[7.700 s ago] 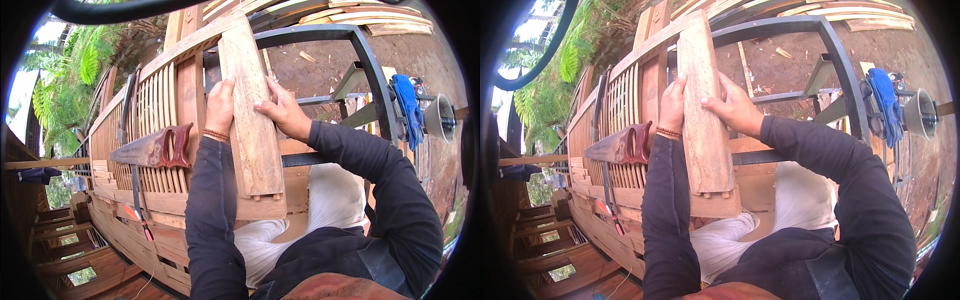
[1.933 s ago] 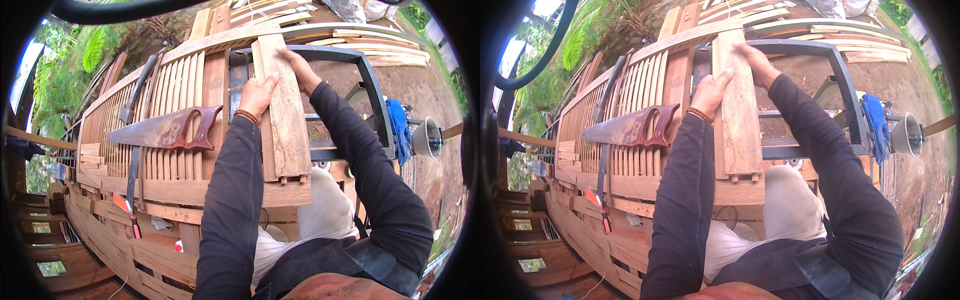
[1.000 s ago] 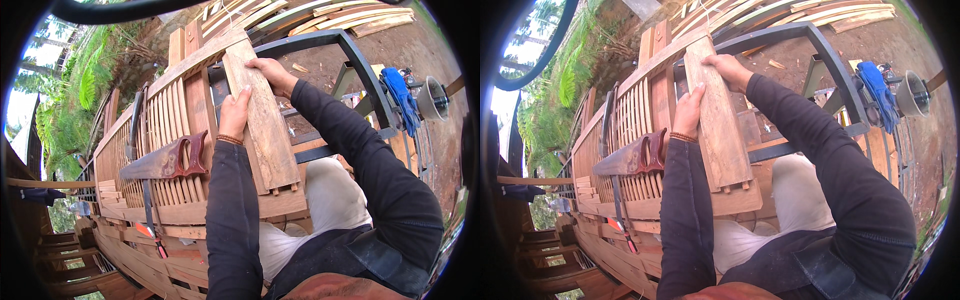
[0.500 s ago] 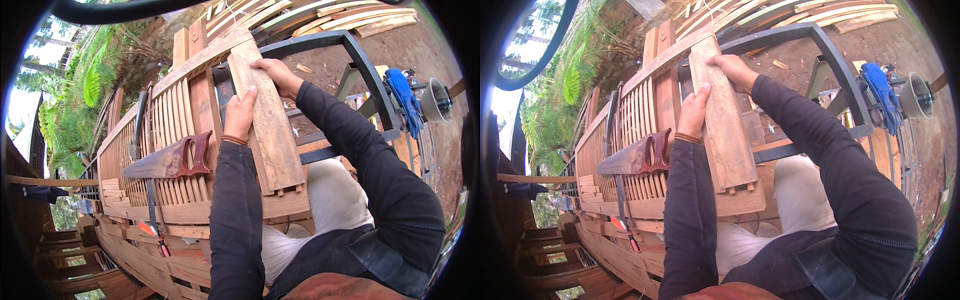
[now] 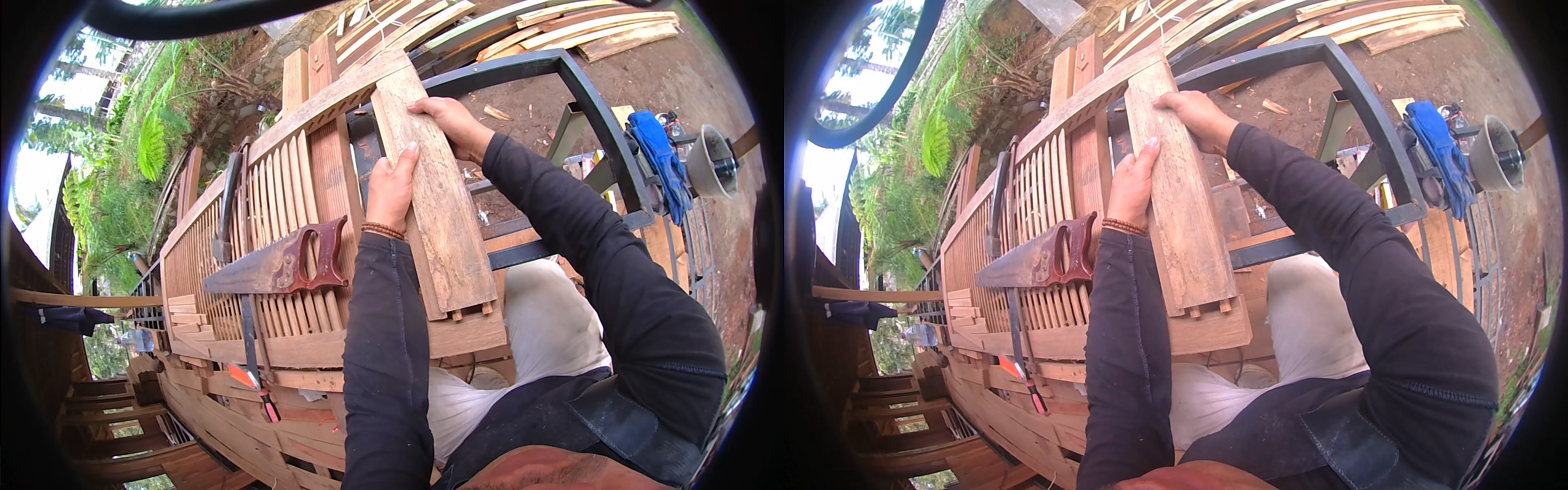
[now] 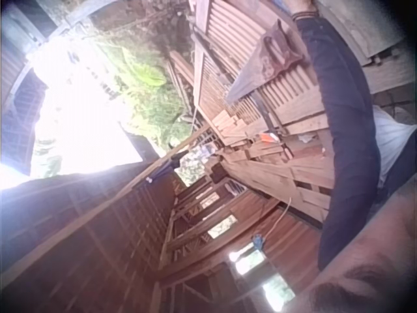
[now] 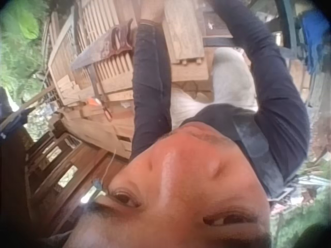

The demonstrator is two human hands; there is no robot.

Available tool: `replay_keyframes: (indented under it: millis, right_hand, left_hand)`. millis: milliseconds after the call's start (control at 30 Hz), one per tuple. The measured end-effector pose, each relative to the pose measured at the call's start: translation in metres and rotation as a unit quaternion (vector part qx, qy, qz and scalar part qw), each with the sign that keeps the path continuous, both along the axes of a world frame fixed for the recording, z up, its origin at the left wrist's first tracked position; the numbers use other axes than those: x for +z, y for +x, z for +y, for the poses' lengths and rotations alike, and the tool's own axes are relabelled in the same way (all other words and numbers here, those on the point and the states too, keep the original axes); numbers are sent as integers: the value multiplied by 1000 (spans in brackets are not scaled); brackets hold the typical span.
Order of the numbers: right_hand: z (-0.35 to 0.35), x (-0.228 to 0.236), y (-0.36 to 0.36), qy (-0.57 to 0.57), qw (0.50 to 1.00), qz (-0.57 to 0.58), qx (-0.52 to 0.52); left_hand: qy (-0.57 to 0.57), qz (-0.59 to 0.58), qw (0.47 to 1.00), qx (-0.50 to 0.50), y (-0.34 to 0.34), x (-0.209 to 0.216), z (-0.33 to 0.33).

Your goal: The person assembles a wooden structure by fitting wooden planks into a metal frame. They use a hand saw to trim a plank, then measure and mark it with a square ruler and pencil before repositioning it.

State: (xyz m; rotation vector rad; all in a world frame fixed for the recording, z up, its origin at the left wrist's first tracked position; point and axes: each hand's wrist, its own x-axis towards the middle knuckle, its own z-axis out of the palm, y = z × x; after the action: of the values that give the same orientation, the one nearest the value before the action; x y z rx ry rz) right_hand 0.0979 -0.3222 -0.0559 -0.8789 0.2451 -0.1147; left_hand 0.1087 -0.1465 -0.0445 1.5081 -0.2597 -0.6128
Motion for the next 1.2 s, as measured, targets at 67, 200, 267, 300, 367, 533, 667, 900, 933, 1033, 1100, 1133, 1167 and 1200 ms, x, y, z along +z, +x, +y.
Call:
replay_keyframes:
  millis: [67,200,267,300,367,533,667,900,933,1033,1100,1133,1167,1200]
  right_hand:
    - [0,0,1,2,1000,1,1]
    - [-1,1,2,-12,1000,2,5]
    - [-2,3,1,-17,1000,1,2]
    - [-1,3,1,-16,1000,3,-1]
    - [-1,0,2,-14,1000,8,-5]
    - [-4,-5,7,-53,998,22,-7]
    - [5,-6,8,-44,999,4,-11]
    - [-28,-26,22,-104,992,2,-78]
    - [-30,-28,16,-129,984,-12,-126]
    - [-51,-38,-28,-204,946,-88,-236]
    - [-19,-2,-93,-279,925,-123,-227]
    - [-1,28,-134,-335,908,-113,-224]
    - [7,27,-165,-334,912,-89,-222]
    - [16,21,-191,-332,916,-65,-216]
  left_hand:
    - [12,-2,1000,3,0,0,1]
    - [6,-17,1000,-2,2,1,1]
    - [-3,-16,1000,-1,0,1,0]
    - [-1,-17,1000,1,1,1,0]
    - [4,-16,1000,4,0,1,0]
    - [57,-109,992,4,10,-4,-1]
    - [-25,-16,1000,-4,1,3,4]
    - [-23,-1,1000,-18,4,6,-2]
    - [-19,-12,1000,-19,3,5,-3]
    - [-14,-36,999,-28,-1,7,-10]
    - [-17,-31,999,-10,1,5,3]
    - [-21,-23,999,-12,3,5,4]
    - [-26,-16,999,-20,5,3,2]
    - [-31,-9,999,-23,8,0,3]
